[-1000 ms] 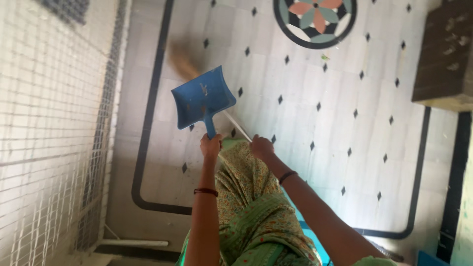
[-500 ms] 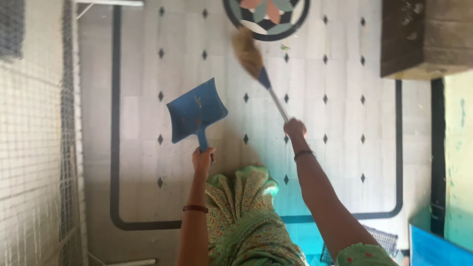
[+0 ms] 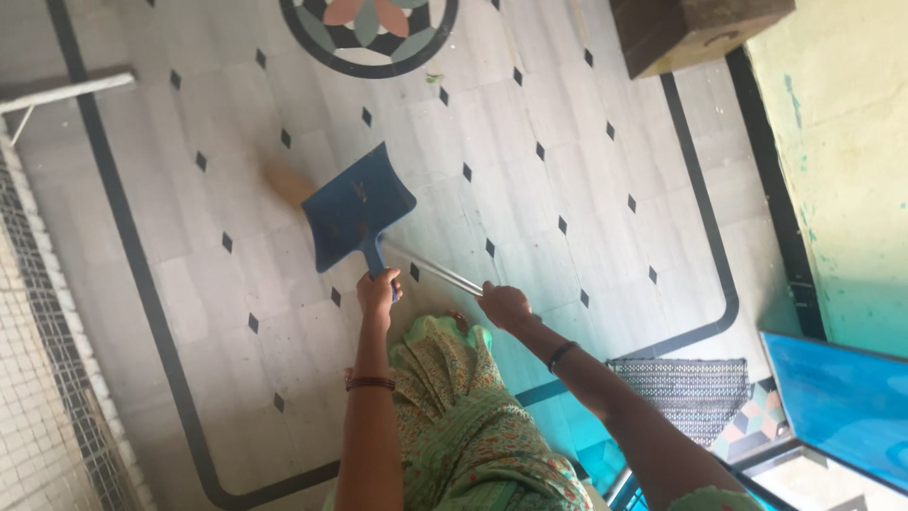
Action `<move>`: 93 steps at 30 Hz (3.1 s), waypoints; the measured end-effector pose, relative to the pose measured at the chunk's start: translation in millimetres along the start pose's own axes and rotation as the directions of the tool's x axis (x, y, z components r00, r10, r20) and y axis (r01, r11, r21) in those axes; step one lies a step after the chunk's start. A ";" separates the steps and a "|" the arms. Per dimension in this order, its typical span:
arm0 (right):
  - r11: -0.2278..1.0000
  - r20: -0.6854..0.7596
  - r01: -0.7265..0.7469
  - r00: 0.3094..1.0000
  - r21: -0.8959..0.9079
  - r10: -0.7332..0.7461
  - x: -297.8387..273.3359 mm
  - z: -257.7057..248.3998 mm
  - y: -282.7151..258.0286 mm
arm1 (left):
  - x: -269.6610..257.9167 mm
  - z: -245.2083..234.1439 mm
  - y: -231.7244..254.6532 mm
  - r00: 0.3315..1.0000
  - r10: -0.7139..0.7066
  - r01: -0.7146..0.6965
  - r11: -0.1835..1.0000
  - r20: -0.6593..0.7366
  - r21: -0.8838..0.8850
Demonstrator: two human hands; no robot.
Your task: The person sweeps a tiled floor using a broom and a blue dustpan, moving around a storage trunk and a shoe rack to collect debris.
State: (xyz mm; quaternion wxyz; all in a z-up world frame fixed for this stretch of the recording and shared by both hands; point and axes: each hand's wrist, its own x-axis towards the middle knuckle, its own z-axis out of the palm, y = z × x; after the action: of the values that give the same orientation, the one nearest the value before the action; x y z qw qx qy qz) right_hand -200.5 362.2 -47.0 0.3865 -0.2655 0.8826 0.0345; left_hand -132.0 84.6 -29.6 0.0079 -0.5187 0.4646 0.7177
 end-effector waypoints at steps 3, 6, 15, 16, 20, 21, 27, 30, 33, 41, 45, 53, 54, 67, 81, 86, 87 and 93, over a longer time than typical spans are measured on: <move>0.976 -0.102 -0.017 0.995 -0.216 -0.006 18.3 0.5 31.0 | 5.3 20.3 -2.3 0.998 -0.049 0.045 0.996 0.049 0.072; 0.975 -0.153 -0.200 0.971 -0.092 0.185 26.0 -13.0 94.2 | 4.4 39.0 -1.7 0.995 -0.075 0.062 0.980 0.065 0.191; 0.884 -0.355 -0.459 0.815 0.087 0.458 92.7 -115.3 204.2 | -4.7 73.6 34.8 0.995 -0.059 0.030 0.942 0.078 0.333; 0.880 -0.350 -0.466 0.812 0.092 0.467 93.1 -119.0 208.0 | -5.8 76.1 38.5 0.994 -0.064 0.032 0.940 0.084 0.341; 0.930 -0.420 -0.350 0.831 0.115 0.364 75.0 -102.6 221.7 | -8.5 85.0 52.4 0.996 -0.034 0.005 0.949 0.087 0.316; 0.948 -0.456 -0.299 0.833 0.108 0.314 62.7 -94.5 221.5 | -7.8 88.7 55.8 0.996 -0.021 -0.008 0.945 0.086 0.328; 0.963 -0.178 -0.239 0.949 0.127 0.259 -12.5 -53.9 213.0 | -2.1 111.5 57.9 0.988 -0.050 0.007 0.958 0.143 0.287; 0.970 -0.115 -0.243 0.963 0.031 0.245 -29.0 -52.9 223.0 | -3.3 115.5 51.1 0.980 -0.036 -0.011 0.973 0.198 0.230; 0.926 -0.151 -0.359 0.928 -0.120 0.340 -29.3 -62.9 256.1 | -6.7 113.6 47.0 0.982 -0.045 -0.007 0.963 0.185 0.271; 0.755 -0.330 -0.656 0.711 0.007 0.621 39.4 -125.6 277.4 | -16.5 97.4 46.9 0.987 -0.031 -0.018 0.954 0.158 0.299; 0.856 -0.403 -0.506 0.765 0.106 0.502 30.4 -112.1 295.6 | -16.4 99.2 47.5 0.990 -0.020 -0.025 0.952 0.143 0.305; 0.884 -0.022 -0.467 0.884 -0.001 0.467 -96.0 -108.3 289.7 | -14.8 121.8 49.4 0.988 -0.017 -0.032 0.950 0.153 0.309; 0.883 -0.024 -0.469 0.883 0.000 0.469 -97.5 -110.0 291.0 | -12.3 124.1 47.4 0.988 -0.014 -0.032 0.955 0.153 0.294; 0.773 -0.432 -0.605 0.758 -0.188 0.488 30.8 -141.8 290.2 | -12.8 111.4 61.1 0.985 0.019 -0.058 0.971 0.171 0.231; 0.983 -0.171 -0.167 0.969 0.077 0.178 75.9 -94.3 46.7 | 81.2 82.4 104.1 1.000 -0.005 0.001 0.973 0.014 0.231; 0.954 -0.116 -0.286 0.954 -0.086 0.276 147.6 -126.8 60.2 | 125.6 79.2 129.1 0.998 -0.040 0.027 0.978 0.056 0.205; 0.934 -0.143 -0.347 0.932 -0.082 0.333 151.9 -133.1 73.7 | 131.6 76.2 134.2 0.996 -0.042 0.026 0.981 0.080 0.192; 0.799 -0.117 -0.588 0.791 0.126 0.601 205.7 -202.1 119.0 | 160.9 67.6 172.2 0.990 -0.050 0.032 0.991 0.131 0.133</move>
State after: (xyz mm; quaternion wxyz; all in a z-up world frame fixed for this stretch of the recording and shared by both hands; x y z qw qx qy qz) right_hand -508.9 319.4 -67.1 0.2988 0.0398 0.9485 0.0975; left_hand -341.1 -43.4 -35.1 0.0878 -0.4773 0.4982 0.7185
